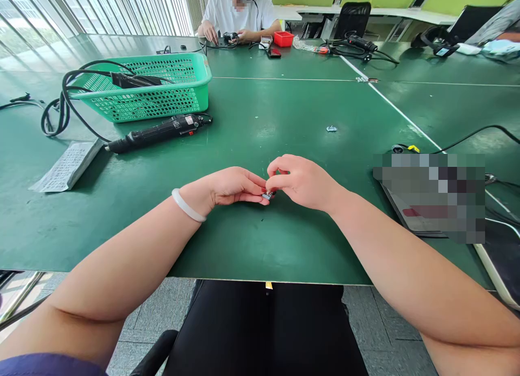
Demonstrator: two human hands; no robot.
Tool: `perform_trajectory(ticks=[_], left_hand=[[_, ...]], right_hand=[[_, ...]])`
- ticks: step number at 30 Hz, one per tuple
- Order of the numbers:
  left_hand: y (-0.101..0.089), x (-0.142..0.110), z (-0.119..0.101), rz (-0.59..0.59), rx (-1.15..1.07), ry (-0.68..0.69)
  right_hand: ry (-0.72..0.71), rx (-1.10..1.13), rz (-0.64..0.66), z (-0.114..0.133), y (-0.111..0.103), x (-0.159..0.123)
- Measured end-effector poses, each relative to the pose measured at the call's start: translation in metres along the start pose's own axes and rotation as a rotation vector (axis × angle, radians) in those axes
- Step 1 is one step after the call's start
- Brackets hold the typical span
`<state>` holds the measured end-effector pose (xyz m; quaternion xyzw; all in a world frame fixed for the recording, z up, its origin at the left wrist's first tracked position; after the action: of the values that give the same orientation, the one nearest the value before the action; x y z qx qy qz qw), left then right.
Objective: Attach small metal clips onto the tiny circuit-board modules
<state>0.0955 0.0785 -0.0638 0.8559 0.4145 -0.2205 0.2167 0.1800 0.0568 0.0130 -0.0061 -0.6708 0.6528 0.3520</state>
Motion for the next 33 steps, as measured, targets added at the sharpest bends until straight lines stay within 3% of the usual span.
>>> perform_trajectory(ticks=[7,12,17,23,28,33], left_hand=[[-0.011,0.002,-0.003,-0.126,-0.084,0.047],[-0.014,0.003,-0.002,-0.165,-0.142,0.055],[-0.013,0.002,-0.004,-0.195,-0.174,0.09],[-0.029,0.002,-0.007,-0.322,-0.219,0.159],[-0.032,0.002,-0.008,-0.352,-0.245,0.183],[-0.032,0.001,-0.007,-0.377,-0.23,0.168]], right_hand=[[0.308,0.116,-0.051,-0.028,-0.003,-0.007],[0.412,0.166,0.029,-0.033,0.007,-0.009],[0.463,0.176,0.001,-0.039,0.008,-0.011],[0.644,0.136,0.02,-0.058,0.01,-0.022],[0.629,0.144,0.097,-0.059,0.023,-0.023],[0.633,0.17,0.087,-0.056,0.023,-0.022]])
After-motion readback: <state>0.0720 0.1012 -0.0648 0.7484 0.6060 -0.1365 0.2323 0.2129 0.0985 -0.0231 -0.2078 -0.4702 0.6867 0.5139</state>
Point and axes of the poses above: each hand's wrist, its own x-axis towards the middle knuckle, its own y-axis out of the palm, z = x × y, the point moved 9 cm from there along x, towards the middle knuckle, and after that the axes turned 1 degree about -y, right-handed, at the moved point
